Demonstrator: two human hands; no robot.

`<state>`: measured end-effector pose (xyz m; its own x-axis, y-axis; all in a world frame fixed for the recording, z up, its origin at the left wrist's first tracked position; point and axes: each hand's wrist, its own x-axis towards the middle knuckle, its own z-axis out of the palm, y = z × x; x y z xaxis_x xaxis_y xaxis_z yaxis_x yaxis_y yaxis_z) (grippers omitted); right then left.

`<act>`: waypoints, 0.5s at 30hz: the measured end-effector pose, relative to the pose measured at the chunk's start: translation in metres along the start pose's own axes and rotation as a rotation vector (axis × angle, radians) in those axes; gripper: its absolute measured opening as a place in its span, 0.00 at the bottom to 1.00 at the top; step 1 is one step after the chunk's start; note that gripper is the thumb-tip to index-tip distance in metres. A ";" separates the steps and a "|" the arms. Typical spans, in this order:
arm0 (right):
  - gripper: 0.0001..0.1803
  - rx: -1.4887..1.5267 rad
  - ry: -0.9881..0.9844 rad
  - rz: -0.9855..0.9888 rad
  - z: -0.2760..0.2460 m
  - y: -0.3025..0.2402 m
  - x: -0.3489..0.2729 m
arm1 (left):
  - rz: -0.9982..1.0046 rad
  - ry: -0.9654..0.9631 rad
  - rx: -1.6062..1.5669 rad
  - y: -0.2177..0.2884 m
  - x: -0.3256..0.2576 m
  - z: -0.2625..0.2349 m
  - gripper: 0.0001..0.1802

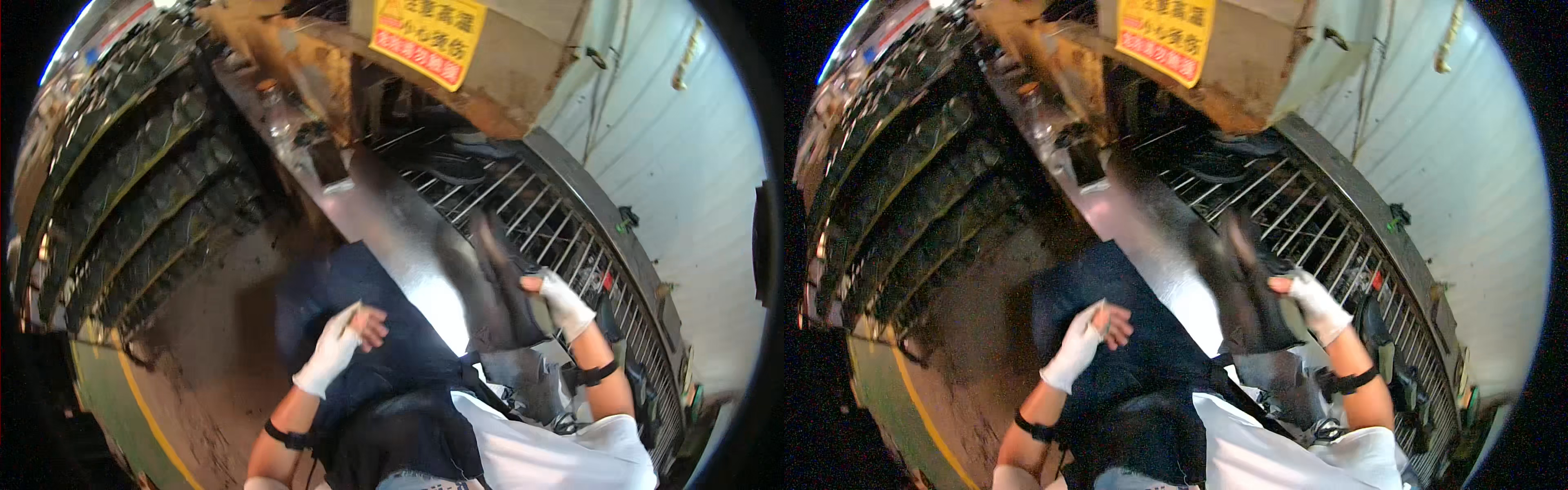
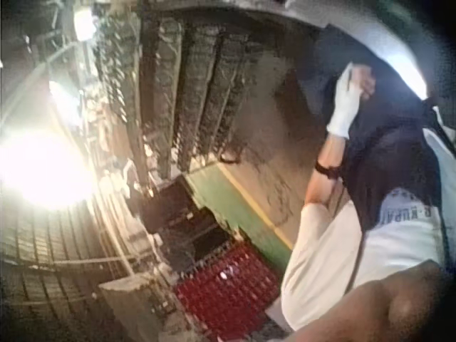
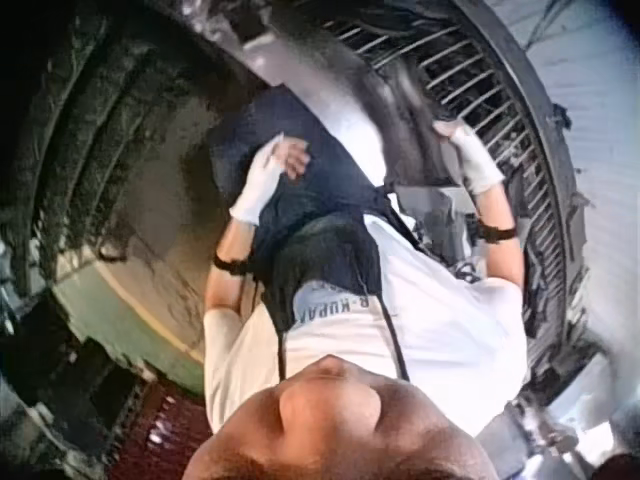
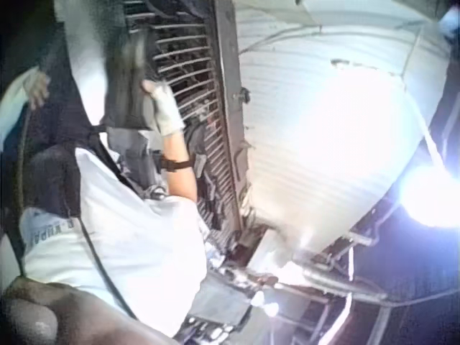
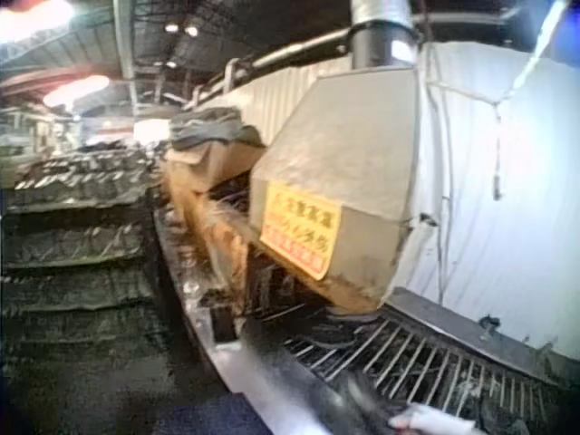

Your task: Inspecting and cleaning finished black leather shoes using a cloth.

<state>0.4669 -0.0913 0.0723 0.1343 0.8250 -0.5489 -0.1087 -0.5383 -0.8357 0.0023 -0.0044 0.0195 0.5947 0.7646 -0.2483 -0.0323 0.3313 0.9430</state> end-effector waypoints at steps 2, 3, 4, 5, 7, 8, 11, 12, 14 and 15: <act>0.45 -0.271 0.279 -0.128 -0.036 -0.012 -0.024 | -0.167 0.201 0.178 -0.046 -0.012 -0.009 0.20; 0.45 -0.267 0.309 -0.129 -0.057 -0.004 -0.030 | -0.097 0.199 0.410 -0.040 -0.011 -0.001 0.19; 0.46 -0.570 0.502 -0.015 -0.081 0.011 -0.031 | -0.016 0.200 0.638 -0.029 -0.008 0.007 0.18; 0.48 -0.874 0.681 0.110 -0.100 0.028 -0.028 | -0.006 0.187 0.635 -0.027 -0.003 0.007 0.18; 0.48 -1.514 0.838 0.204 -0.070 0.016 -0.028 | -0.045 0.220 0.632 -0.026 0.004 0.002 0.18; 0.48 -1.559 0.707 -0.036 -0.074 0.018 -0.004 | -0.047 0.234 0.633 -0.028 0.006 -0.003 0.18; 0.43 -1.138 0.475 -0.616 0.023 -0.005 0.050 | -0.094 0.230 0.598 -0.020 0.009 -0.001 0.17; 0.43 -1.126 0.361 -0.630 0.069 -0.019 0.072 | -0.102 0.255 0.618 -0.016 0.005 -0.001 0.17; 0.39 -1.311 0.161 -1.002 0.123 0.004 0.137 | -0.051 0.272 0.660 -0.025 0.004 -0.004 0.17; 0.38 -1.275 0.162 -0.941 0.149 -0.010 0.145 | -0.107 0.306 0.667 -0.013 -0.001 0.001 0.18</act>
<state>0.3408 0.0592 0.0042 -0.2176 0.9503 0.2225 0.9182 0.2766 -0.2836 0.0035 -0.0098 0.0079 0.3137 0.8992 -0.3049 0.5659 0.0808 0.8205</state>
